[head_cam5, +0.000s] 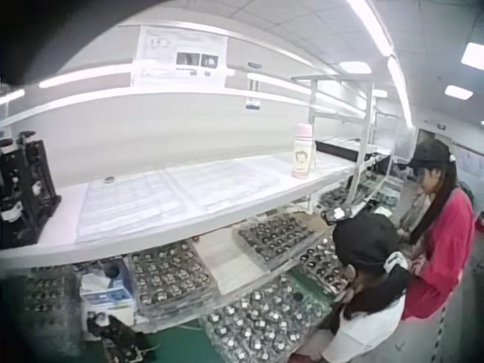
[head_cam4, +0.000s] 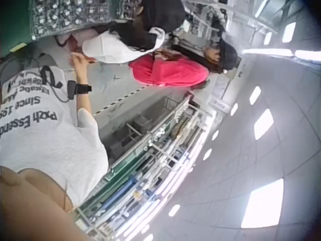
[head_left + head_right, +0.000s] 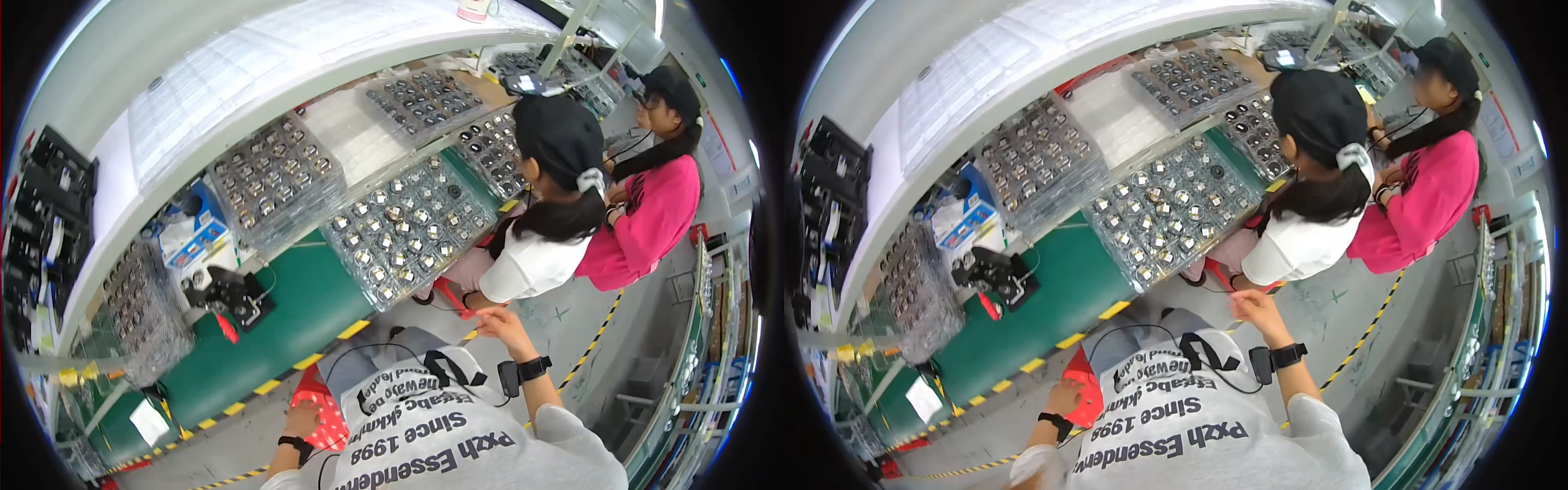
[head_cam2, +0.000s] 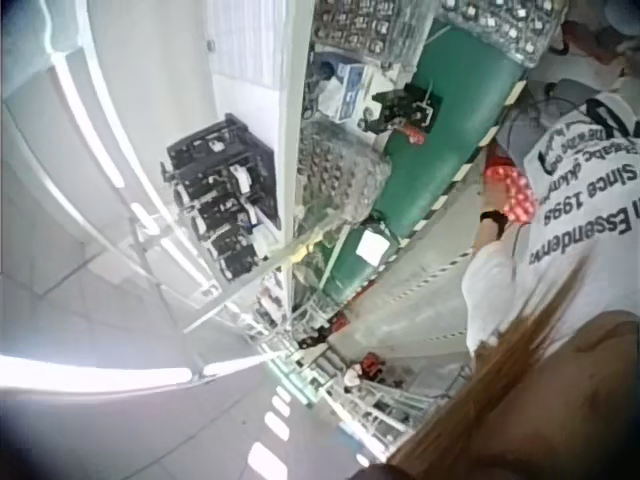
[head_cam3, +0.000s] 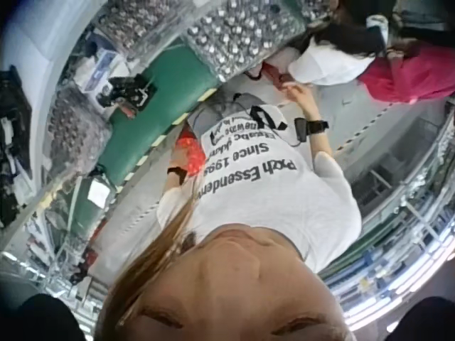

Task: The recorder is seen manually assembling small electronic components into plastic housings and using a manual press tool to secure parts at an assembly station.

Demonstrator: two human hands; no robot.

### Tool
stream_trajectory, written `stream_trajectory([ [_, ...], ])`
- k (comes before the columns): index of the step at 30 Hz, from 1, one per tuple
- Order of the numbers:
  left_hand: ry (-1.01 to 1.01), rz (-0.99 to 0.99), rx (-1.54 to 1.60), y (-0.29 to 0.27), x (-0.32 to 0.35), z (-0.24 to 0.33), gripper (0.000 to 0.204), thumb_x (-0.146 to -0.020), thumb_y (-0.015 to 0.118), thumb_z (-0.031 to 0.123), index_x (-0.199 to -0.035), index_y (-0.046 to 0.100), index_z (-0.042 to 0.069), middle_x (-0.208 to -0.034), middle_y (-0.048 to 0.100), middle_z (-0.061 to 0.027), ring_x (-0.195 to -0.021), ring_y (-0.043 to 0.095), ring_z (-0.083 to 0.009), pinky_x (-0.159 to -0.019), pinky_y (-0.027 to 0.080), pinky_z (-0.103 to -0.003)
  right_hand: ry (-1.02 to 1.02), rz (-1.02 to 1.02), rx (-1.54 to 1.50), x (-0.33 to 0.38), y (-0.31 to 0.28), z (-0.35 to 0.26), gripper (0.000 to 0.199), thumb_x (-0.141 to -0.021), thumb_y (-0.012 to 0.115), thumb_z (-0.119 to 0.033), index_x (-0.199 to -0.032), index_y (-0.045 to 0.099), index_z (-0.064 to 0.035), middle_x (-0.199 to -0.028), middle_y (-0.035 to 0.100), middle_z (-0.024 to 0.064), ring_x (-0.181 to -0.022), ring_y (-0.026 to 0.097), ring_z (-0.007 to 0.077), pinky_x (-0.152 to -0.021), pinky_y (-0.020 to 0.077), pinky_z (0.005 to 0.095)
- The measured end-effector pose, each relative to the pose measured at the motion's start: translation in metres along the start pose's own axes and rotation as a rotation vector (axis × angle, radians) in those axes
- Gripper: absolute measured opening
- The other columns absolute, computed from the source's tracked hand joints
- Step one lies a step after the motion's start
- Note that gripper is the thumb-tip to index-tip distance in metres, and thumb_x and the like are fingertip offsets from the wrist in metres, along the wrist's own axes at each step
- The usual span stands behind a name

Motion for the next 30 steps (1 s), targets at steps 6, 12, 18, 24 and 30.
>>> stream_trajectory([
  [6, 0.894, 0.124, -0.714, -0.081, -0.02, -0.032, 0.022, -0.078, 0.052, 0.021, -0.091, 0.066, 0.01, -0.12, 0.057, -0.0021, -0.123, 0.043, -0.0177, -0.111, 0.022, -0.048, 0.065, 0.202, -0.155, -0.054, 0.053, 0.026, 0.023, -0.093, 0.05, -0.018, -0.109, 0.059, -0.0023, -0.093, 0.064, 0.0051, -0.083, 0.063, 0.0123, -0.075, 0.0516, 0.0259],
  [12, 1.293, -0.532, -0.664, -0.05, -0.035, -0.069, 0.026, -0.081, 0.047, 0.023, -0.098, 0.063, 0.013, -0.118, 0.055, -0.003, -0.122, 0.043, -0.018, -0.112, 0.021, -0.046, -0.054, 0.264, 0.02, -0.089, 0.155, 0.055, 0.02, -0.09, 0.052, -0.011, -0.106, 0.06, -0.002, -0.088, 0.064, 0.0035, -0.08, 0.061, 0.0099, -0.072, 0.0491, 0.0243],
  [18, 1.431, -0.189, -0.495, -0.033, -0.04, -0.095, 0.02, -0.079, 0.048, 0.019, -0.091, 0.062, 0.013, -0.109, 0.059, 0.0005, -0.115, 0.047, -0.0143, -0.111, 0.024, -0.045, -0.052, 0.147, -0.018, -0.097, 0.234, 0.06, 0.017, -0.09, 0.053, -0.01, -0.103, 0.061, -0.002, -0.088, 0.066, 0.0059, -0.081, 0.062, 0.0106, -0.073, 0.0495, 0.0258],
  [24, 1.439, -0.205, -0.591, -0.058, -0.038, -0.086, 0.023, -0.085, 0.044, 0.023, -0.096, 0.061, 0.013, -0.115, 0.056, 0.0004, -0.118, 0.045, -0.0145, -0.11, 0.024, -0.043, -0.13, 0.045, -0.015, -0.072, 0.238, -0.009, 0.019, -0.092, 0.05, -0.008, -0.107, 0.058, -0.0008, -0.094, 0.064, 0.0074, -0.088, 0.062, 0.0119, -0.077, 0.0491, 0.0265],
  [30, 1.324, -0.411, -0.729, 0.037, -0.036, -0.14, 0.033, -0.092, 0.033, 0.027, -0.114, 0.054, 0.012, -0.135, 0.039, 0.0004, -0.131, 0.025, -0.0188, -0.113, 0.013, -0.049, -0.861, -0.24, -0.107, 0.002, 0.234, -0.249, 0.02, -0.092, 0.05, -0.01, -0.107, 0.059, -0.0005, -0.089, 0.063, 0.0082, -0.085, 0.061, 0.0221, -0.073, 0.0484, 0.0319],
])
Point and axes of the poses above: each hand's wrist, its own x-axis away from the middle knuckle, its own y-axis out of the palm, z = x × y, the point moved 7 cm from there along -x, towards the middle knuckle
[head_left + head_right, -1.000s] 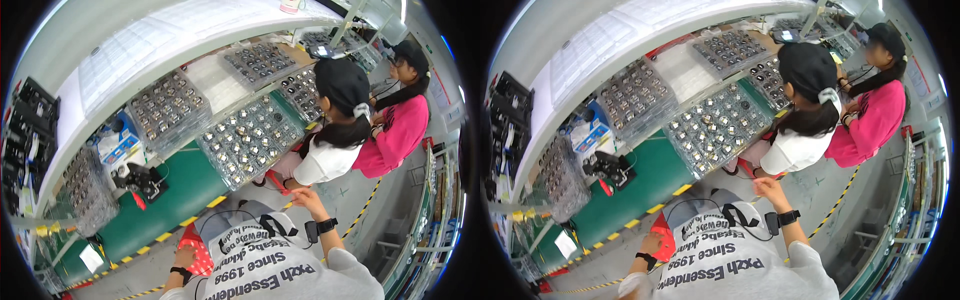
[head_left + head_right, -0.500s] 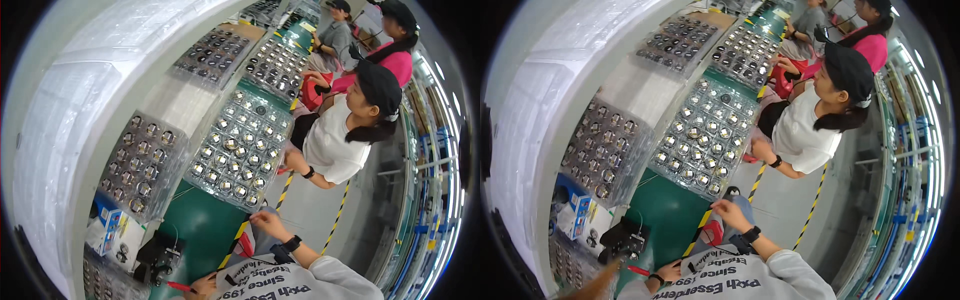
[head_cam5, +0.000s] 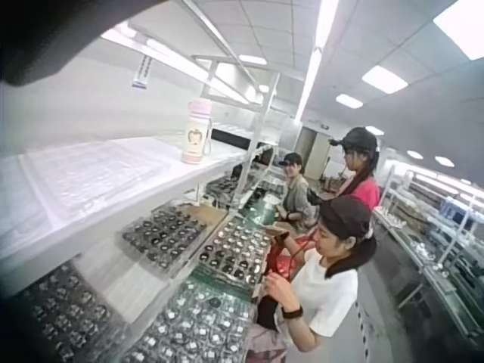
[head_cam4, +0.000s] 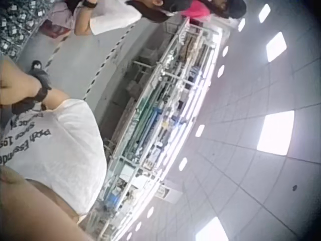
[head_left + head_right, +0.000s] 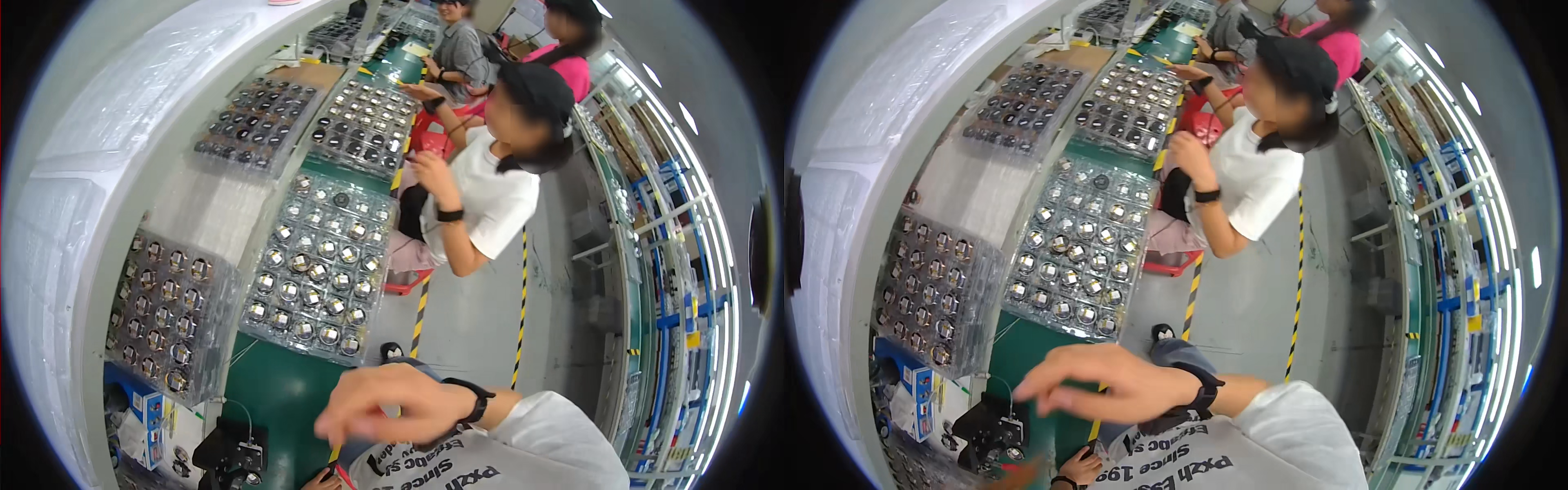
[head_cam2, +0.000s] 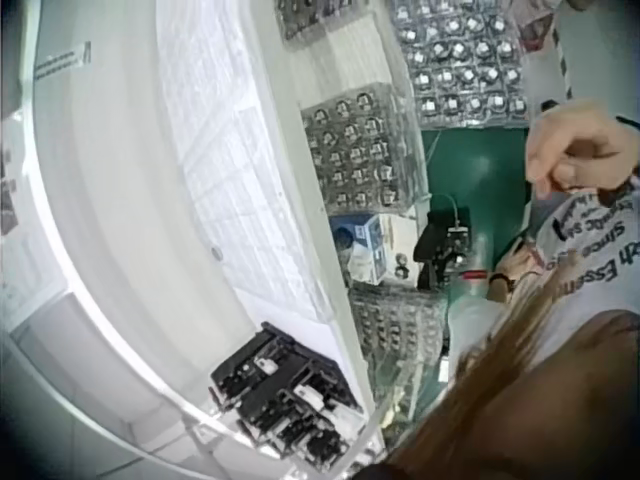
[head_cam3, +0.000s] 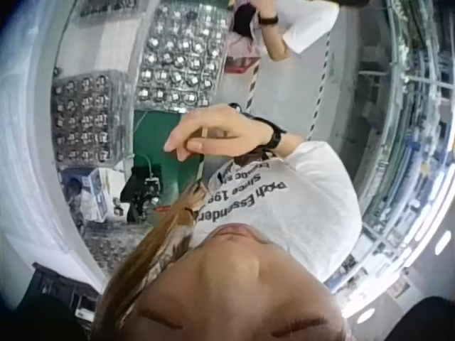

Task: The recorder is seen manually assembling small electronic components into plastic housings and using a manual press tool to secure parts at an assembly station.

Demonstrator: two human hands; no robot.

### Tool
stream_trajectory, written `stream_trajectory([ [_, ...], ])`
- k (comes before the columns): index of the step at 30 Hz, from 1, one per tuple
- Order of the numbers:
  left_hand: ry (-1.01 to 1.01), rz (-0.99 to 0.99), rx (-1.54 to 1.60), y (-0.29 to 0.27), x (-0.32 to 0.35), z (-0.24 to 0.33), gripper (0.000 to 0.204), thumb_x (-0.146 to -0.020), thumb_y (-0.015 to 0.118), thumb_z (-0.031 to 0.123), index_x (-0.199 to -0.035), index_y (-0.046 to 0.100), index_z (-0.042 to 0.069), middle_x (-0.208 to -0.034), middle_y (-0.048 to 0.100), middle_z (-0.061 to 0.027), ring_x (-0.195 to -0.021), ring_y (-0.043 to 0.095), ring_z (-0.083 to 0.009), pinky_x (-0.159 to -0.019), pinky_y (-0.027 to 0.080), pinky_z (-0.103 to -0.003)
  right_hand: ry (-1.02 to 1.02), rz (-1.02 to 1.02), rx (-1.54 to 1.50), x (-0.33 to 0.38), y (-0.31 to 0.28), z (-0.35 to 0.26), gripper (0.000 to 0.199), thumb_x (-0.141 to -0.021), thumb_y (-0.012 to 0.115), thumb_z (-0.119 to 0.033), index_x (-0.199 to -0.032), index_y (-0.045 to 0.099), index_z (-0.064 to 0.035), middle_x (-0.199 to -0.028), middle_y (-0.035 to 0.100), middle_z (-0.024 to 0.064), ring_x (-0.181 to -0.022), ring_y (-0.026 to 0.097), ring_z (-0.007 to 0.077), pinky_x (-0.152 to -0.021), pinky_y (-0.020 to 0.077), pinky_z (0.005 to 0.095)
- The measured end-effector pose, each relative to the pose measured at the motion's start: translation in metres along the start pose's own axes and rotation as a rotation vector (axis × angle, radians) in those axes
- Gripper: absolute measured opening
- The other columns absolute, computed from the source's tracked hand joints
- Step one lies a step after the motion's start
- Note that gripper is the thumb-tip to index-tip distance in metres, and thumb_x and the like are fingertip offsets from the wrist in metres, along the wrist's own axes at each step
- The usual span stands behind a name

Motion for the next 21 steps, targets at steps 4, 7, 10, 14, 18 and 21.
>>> stream_trajectory([
  [4, 0.013, -0.183, -0.026, 0.083, -0.005, 0.004, 0.041, -0.097, 0.025, 0.029, -0.126, 0.048, 0.011, -0.149, 0.027, 0.0006, -0.14, 0.011, -0.0217, -0.114, 0.005, -0.054, -0.57, -0.193, -0.247, -0.009, 0.026, -0.08, 0.019, -0.093, 0.047, -0.016, -0.102, 0.06, -0.0048, -0.094, 0.061, 0.012, -0.082, 0.059, 0.0288, -0.071, 0.0473, 0.0351],
  [7, -0.149, 0.136, -0.298, 0.049, -0.017, -0.026, 0.046, -0.098, 0.026, 0.022, -0.143, 0.026, 0.014, -0.147, 0.026, 0.0065, -0.134, 0.021, -0.0186, -0.112, 0.017, -0.037, -0.497, -0.299, -0.282, -0.031, 0.029, -0.102, 0.019, -0.094, 0.047, -0.016, -0.103, 0.061, -0.0071, -0.091, 0.062, 0.0099, -0.074, 0.06, 0.0248, -0.064, 0.0473, 0.032],
  [10, -0.152, 0.15, -0.283, 0.036, -0.011, -0.012, 0.044, -0.097, 0.027, 0.022, -0.14, 0.029, 0.014, -0.144, 0.028, 0.006, -0.133, 0.023, -0.0185, -0.112, 0.017, -0.038, -0.252, -0.577, -0.181, -0.044, 0.045, -0.127, 0.019, -0.094, 0.047, -0.017, -0.102, 0.063, -0.0094, -0.089, 0.063, 0.0092, -0.069, 0.059, 0.0245, -0.061, 0.0474, 0.0318],
  [14, -0.132, 0.171, -0.286, 0.013, 0.017, -0.013, 0.04, -0.094, 0.031, 0.024, -0.133, 0.034, 0.014, -0.139, 0.033, 0.005, -0.131, 0.026, -0.0184, -0.112, 0.018, -0.038, -0.012, -0.897, 0.055, -0.012, 0.081, -0.102, 0.018, -0.092, 0.049, -0.019, -0.098, 0.065, -0.0107, -0.089, 0.063, 0.0111, -0.071, 0.059, 0.0283, -0.062, 0.0475, 0.0345],
  [18, -0.119, 0.179, -0.291, -0.027, 0.038, -0.022, 0.036, -0.092, 0.034, 0.025, -0.125, 0.04, 0.014, -0.133, 0.038, 0.004, -0.128, 0.03, -0.0182, -0.112, 0.019, -0.039, -0.216, -0.781, 0.053, 0.026, 0.093, -0.048, 0.015, -0.089, 0.051, -0.016, -0.096, 0.063, -0.0088, -0.092, 0.062, 0.011, -0.079, 0.06, 0.0283, -0.067, 0.0474, 0.035],
  [21, -0.094, 0.209, -0.285, -0.068, 0.02, -0.024, 0.033, -0.09, 0.036, 0.026, -0.12, 0.044, 0.014, -0.129, 0.042, 0.0032, -0.126, 0.032, -0.0181, -0.112, 0.019, -0.039, 0.086, -0.657, 0.128, 0.035, 0.06, 0.016, 0.017, -0.082, 0.054, -0.012, -0.098, 0.058, -0.006, -0.091, 0.061, 0.009, -0.086, 0.059, 0.0284, -0.072, 0.0475, 0.0379],
])
Point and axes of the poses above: each hand's wrist, its own x-axis away from the middle knuckle, its own y-axis out of the palm, z = x × y, the point moved 7 cm from there along -x, towards the middle knuckle
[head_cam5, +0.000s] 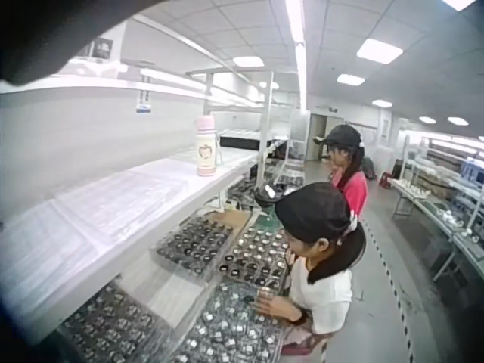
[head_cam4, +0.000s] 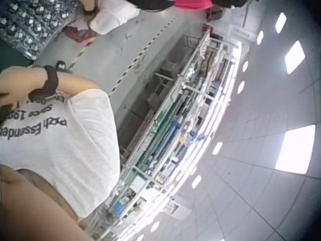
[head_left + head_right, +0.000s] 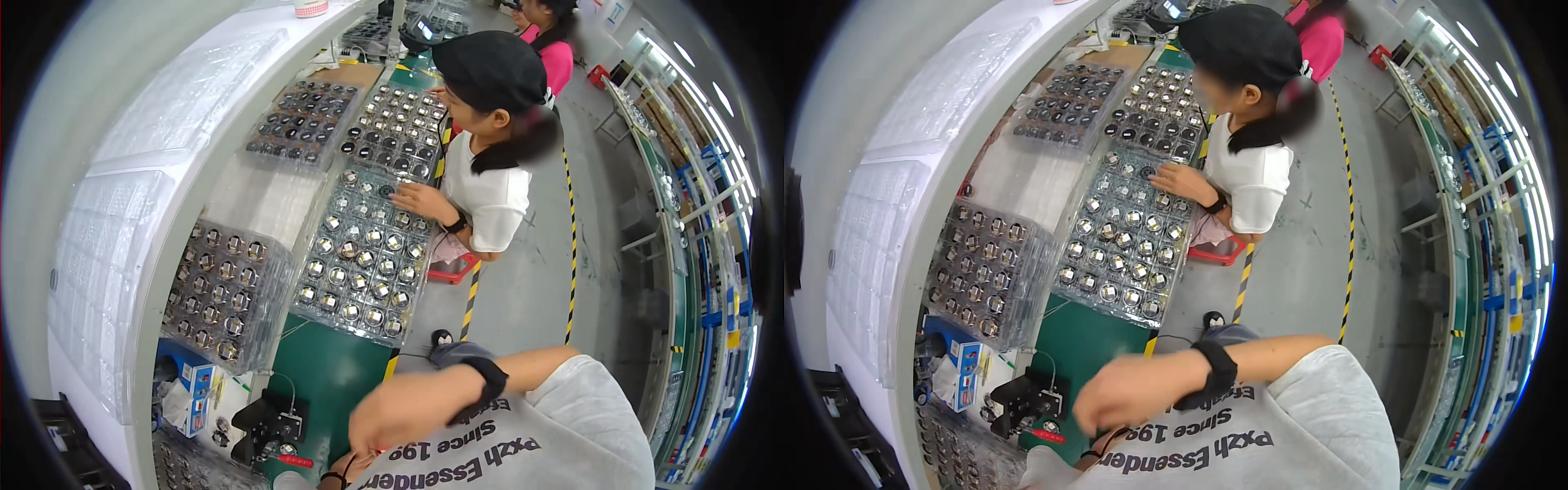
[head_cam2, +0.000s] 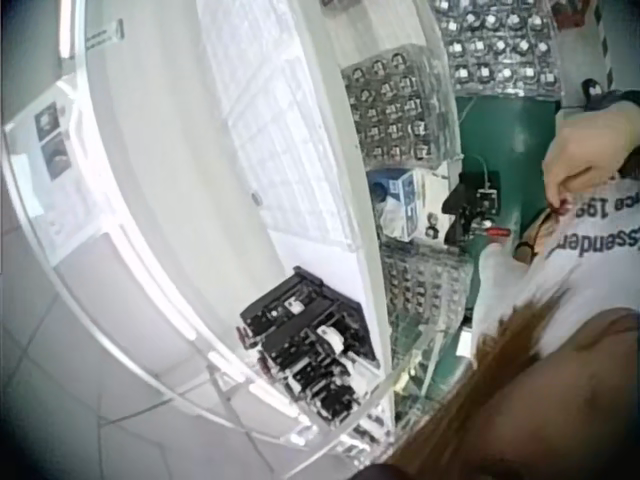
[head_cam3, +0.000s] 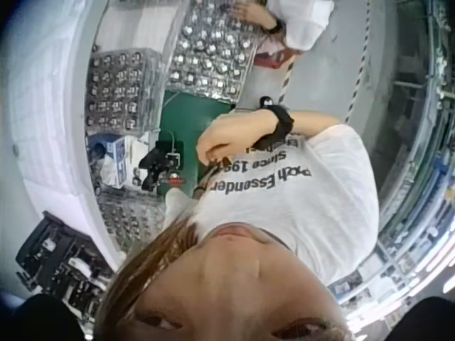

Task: The recorder is seen manually assembling small electronic components into plastic housings and using a manual press tool to secure parts at an assembly station.

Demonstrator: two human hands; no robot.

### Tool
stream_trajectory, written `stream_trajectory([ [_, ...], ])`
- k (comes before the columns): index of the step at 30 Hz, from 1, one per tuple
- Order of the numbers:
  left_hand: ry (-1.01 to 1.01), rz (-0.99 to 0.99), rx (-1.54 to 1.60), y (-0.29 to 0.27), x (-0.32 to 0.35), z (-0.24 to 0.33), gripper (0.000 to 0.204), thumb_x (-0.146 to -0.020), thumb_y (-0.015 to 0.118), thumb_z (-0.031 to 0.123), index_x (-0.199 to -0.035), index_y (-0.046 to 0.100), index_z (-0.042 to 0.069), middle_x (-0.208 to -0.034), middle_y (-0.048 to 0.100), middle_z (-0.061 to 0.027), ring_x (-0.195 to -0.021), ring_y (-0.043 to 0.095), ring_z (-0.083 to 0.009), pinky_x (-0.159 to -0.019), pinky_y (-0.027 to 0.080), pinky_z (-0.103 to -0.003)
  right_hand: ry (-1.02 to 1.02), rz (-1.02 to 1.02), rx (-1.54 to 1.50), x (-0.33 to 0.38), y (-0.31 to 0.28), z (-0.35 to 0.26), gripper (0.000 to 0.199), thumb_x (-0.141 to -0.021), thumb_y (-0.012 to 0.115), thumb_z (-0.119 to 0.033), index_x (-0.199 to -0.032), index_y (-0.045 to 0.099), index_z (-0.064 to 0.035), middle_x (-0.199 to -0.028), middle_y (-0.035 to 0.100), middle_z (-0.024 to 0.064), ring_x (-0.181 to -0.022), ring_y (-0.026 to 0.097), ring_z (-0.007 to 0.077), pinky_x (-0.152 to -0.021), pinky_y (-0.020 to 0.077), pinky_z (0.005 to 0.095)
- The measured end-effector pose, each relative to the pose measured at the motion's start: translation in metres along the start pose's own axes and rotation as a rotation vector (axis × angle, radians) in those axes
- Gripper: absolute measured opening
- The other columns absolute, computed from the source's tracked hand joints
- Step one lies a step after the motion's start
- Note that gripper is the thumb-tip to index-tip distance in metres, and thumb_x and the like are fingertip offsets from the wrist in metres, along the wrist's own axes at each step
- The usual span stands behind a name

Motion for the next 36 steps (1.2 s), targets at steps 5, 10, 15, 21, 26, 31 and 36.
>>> stream_trajectory([
  [5, 0.031, 0.049, 0.027, -0.04, 0.0, 0.002, 0.03, -0.087, 0.04, 0.027, -0.111, 0.051, 0.013, -0.122, 0.048, 0.0019, -0.123, 0.037, -0.018, -0.112, 0.02, -0.04, 0.65, 0.244, 0.546, 0.091, -0.044, 0.128, 0.019, -0.085, 0.05, -0.016, -0.101, 0.059, -0.0121, -0.095, 0.062, 0.0094, -0.087, 0.06, 0.0298, -0.075, 0.0486, 0.04],
  [10, 0.053, 0.111, 0.052, -0.095, -0.049, -0.046, 0.028, -0.084, 0.044, 0.029, -0.102, 0.059, 0.013, -0.115, 0.054, 0.0006, -0.12, 0.041, -0.0178, -0.112, 0.021, -0.04, 0.913, 0.275, 0.522, 0.181, -0.05, 0.214, 0.022, -0.085, 0.048, -0.019, -0.102, 0.06, -0.0128, -0.092, 0.063, 0.0118, -0.085, 0.062, 0.0324, -0.074, 0.0492, 0.042],
  [15, 0.097, 0.177, 0.067, -0.128, -0.09, -0.09, 0.028, -0.081, 0.047, 0.03, -0.095, 0.064, 0.013, -0.11, 0.059, -0.0005, -0.117, 0.045, -0.0177, -0.112, 0.021, -0.041, 0.845, 0.315, 0.42, 0.192, -0.059, 0.231, 0.022, -0.083, 0.048, -0.017, -0.101, 0.061, -0.0119, -0.093, 0.063, 0.0122, -0.086, 0.061, 0.0329, -0.075, 0.0486, 0.0431],
  [21, 0.237, 0.116, 0.325, -0.089, -0.154, -0.137, 0.029, -0.08, 0.049, 0.035, -0.092, 0.065, 0.013, -0.109, 0.061, 0.0018, -0.116, 0.046, -0.0178, -0.11, 0.021, -0.038, 0.848, 0.445, 0.464, 0.183, -0.075, 0.258, 0.021, -0.083, 0.048, -0.019, -0.097, 0.062, -0.0133, -0.091, 0.064, 0.0123, -0.085, 0.061, 0.0344, -0.075, 0.0494, 0.0445],
  [26, 0.196, -0.021, 0.289, -0.086, -0.173, -0.139, 0.03, -0.08, 0.049, 0.036, -0.095, 0.065, 0.014, -0.109, 0.061, 0.0013, -0.117, 0.045, -0.0184, -0.11, 0.02, -0.038, 0.915, 0.558, 0.564, 0.182, -0.078, 0.268, 0.024, -0.082, 0.052, -0.015, -0.105, 0.057, -0.0122, -0.102, 0.056, 0.0139, -0.093, 0.057, 0.0364, -0.075, 0.0494, 0.0443],
  [31, 0.197, 0.148, 0.334, -0.095, -0.17, -0.144, 0.028, -0.081, 0.049, 0.036, -0.09, 0.066, 0.015, -0.107, 0.062, 0.0014, -0.115, 0.045, -0.0183, -0.11, 0.018, -0.037, 0.951, 0.801, 0.453, 0.181, -0.066, 0.258, 0.047, -0.079, 0.058, -0.012, -0.124, 0.044, -0.011, -0.116, 0.045, 0.0196, -0.098, 0.055, 0.0382, -0.075, 0.05, 0.0425],
  [36, 0.217, 0.149, 0.331, -0.097, -0.175, -0.147, 0.03, -0.08, 0.051, 0.037, -0.094, 0.066, 0.015, -0.109, 0.061, -0.0002, -0.117, 0.044, -0.0199, -0.11, 0.019, -0.037, 1.004, 1.072, 0.457, 0.205, -0.085, 0.26, 0.067, -0.077, 0.062, -0.013, -0.136, 0.032, -0.0102, -0.127, 0.038, 0.0238, -0.105, 0.051, 0.0417, -0.082, 0.0478, 0.0424],
])
Point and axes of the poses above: each hand's wrist, its own x-axis away from the middle knuckle, its own y-axis out of the palm, z = x × y, the point moved 7 cm from there along -x, towards the middle knuckle
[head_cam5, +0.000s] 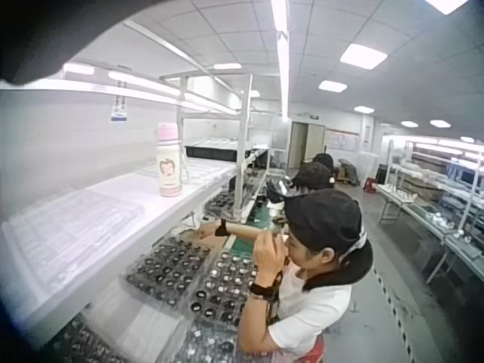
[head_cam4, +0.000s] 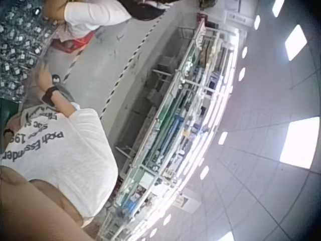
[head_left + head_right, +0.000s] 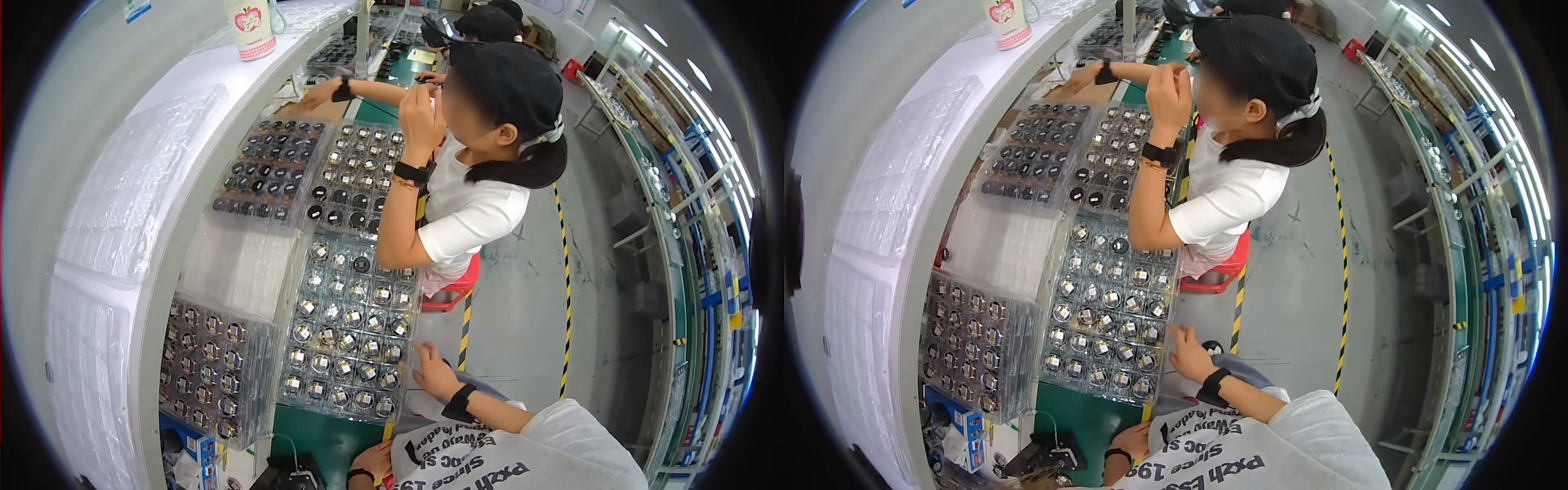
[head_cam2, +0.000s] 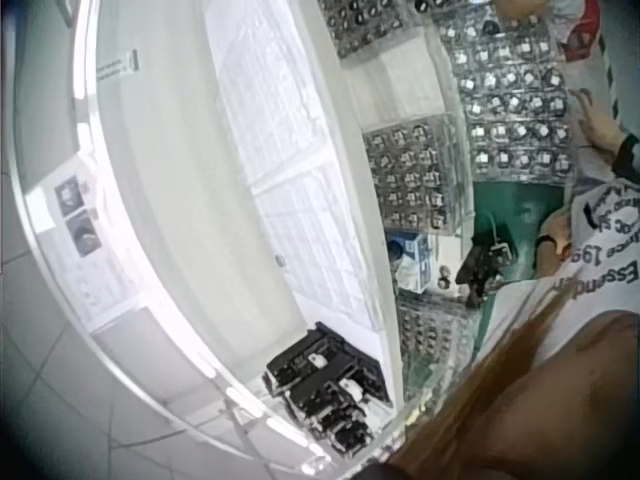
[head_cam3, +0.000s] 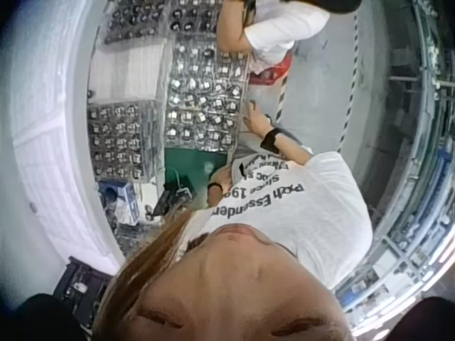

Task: The recorder is seen manually assembling small electronic components into plastic housings and using a manual press tool to secure parts at an assembly station.

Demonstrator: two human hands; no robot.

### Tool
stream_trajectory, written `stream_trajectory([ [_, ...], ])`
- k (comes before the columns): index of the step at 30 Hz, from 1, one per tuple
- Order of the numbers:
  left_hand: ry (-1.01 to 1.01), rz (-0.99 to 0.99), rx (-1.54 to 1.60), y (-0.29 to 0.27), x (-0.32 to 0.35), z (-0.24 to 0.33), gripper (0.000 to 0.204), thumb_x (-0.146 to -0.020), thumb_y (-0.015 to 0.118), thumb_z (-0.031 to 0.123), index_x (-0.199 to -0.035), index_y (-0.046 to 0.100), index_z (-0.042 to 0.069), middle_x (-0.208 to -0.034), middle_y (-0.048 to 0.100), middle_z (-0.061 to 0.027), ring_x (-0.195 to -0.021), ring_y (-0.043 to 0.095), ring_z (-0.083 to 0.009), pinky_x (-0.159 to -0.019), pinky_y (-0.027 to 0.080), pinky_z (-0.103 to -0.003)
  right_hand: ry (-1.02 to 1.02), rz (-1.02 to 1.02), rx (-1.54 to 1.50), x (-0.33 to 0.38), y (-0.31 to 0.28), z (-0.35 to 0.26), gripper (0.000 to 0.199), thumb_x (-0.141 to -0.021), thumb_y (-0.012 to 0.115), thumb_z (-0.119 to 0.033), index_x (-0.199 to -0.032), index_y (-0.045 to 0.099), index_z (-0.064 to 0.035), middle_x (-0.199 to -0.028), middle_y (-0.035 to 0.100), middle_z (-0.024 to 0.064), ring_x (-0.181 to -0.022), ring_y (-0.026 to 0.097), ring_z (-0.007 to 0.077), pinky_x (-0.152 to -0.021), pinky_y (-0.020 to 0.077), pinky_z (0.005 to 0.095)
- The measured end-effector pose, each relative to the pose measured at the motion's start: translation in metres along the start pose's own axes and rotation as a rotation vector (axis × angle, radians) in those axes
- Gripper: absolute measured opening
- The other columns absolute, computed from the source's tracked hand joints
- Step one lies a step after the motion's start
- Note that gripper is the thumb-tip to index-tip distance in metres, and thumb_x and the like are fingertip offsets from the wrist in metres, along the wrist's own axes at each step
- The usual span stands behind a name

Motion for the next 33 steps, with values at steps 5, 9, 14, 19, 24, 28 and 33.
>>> stream_trajectory([
  [5, -0.009, -0.031, 0.018, -0.002, -0.002, -0.001, 0.032, -0.079, 0.052, 0.038, -0.097, 0.065, 0.014, -0.11, 0.061, -0.0017, -0.119, 0.043, -0.0214, -0.11, 0.02, -0.037, -0.181, 0.198, 0.346, -0.051, -0.009, -0.021, 0.066, -0.081, 0.061, -0.022, -0.139, 0.029, -0.0111, -0.136, 0.034, 0.021, -0.125, 0.034, 0.0397, -0.1, 0.0338, 0.0497],
  [9, -0.017, -0.053, 0.028, -0.002, -0.005, -0.001, 0.035, -0.078, 0.053, 0.038, -0.099, 0.065, 0.014, -0.112, 0.061, -0.003, -0.121, 0.042, -0.0227, -0.11, 0.021, -0.037, -0.264, 0.328, 0.429, -0.114, -0.007, -0.039, 0.062, -0.085, 0.057, -0.032, -0.139, 0.033, -0.0119, -0.138, 0.034, 0.018, -0.13, 0.029, 0.0364, -0.107, 0.0209, 0.0538],
  [14, -0.026, -0.172, -0.004, 0.006, -0.003, -0.002, 0.035, -0.077, 0.055, 0.038, -0.098, 0.065, 0.013, -0.11, 0.061, -0.003, -0.119, 0.043, -0.022, -0.11, 0.021, -0.037, -0.189, 0.4, 0.399, -0.149, 0.008, -0.029, 0.058, -0.086, 0.053, -0.036, -0.137, 0.037, -0.0122, -0.137, 0.036, 0.0159, -0.129, 0.03, 0.0336, -0.107, 0.0176, 0.0539],
  [19, -0.016, -0.277, -0.037, 0.01, -0.005, -0.003, 0.032, -0.078, 0.054, 0.036, -0.094, 0.066, 0.012, -0.107, 0.062, -0.0025, -0.117, 0.044, -0.0213, -0.11, 0.02, -0.036, -0.183, 0.447, 0.507, -0.149, 0.012, -0.033, 0.056, -0.087, 0.05, -0.038, -0.134, 0.041, -0.0116, -0.134, 0.039, 0.0151, -0.127, 0.033, 0.0309, -0.107, 0.0182, 0.0534],
  [24, -0.037, -0.192, -0.011, 0.014, 0.0, -0.001, 0.028, -0.08, 0.052, 0.035, -0.086, 0.068, 0.013, -0.106, 0.061, -0.0019, -0.115, 0.045, -0.0206, -0.111, 0.018, -0.037, -0.194, 0.483, 0.498, -0.148, 0.019, -0.031, 0.056, -0.087, 0.05, -0.039, -0.135, 0.042, -0.013, -0.14, 0.035, 0.0158, -0.131, 0.029, 0.0308, -0.108, 0.0167, 0.0531],
  [28, -0.038, -0.168, -0.023, 0.017, 0.0, -0.001, 0.027, -0.08, 0.051, 0.035, -0.082, 0.068, 0.014, -0.105, 0.061, -0.0013, -0.115, 0.045, -0.0192, -0.111, 0.018, -0.037, -0.186, 0.46, 0.486, -0.149, 0.018, -0.025, 0.056, -0.086, 0.05, -0.039, -0.135, 0.041, -0.0138, -0.144, 0.031, 0.0154, -0.135, 0.025, 0.0306, -0.108, 0.0155, 0.0528],
  [33, -0.023, -0.172, -0.04, 0.018, 0.0, 0.0, 0.027, -0.081, 0.051, 0.036, -0.081, 0.068, 0.015, -0.103, 0.06, -0.0005, -0.113, 0.046, -0.0167, -0.11, 0.018, -0.037, -0.182, 0.456, 0.48, -0.15, 0.02, -0.024, 0.056, -0.086, 0.049, -0.04, -0.136, 0.041, -0.0137, -0.146, 0.029, 0.0144, -0.136, 0.023, 0.0306, -0.109, 0.0153, 0.0529],
])
Point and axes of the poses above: each hand's wrist, its own x-axis away from the middle knuckle, its own y-axis out of the palm, z = x × y, the point moved 7 cm from there along -x, towards the middle knuckle
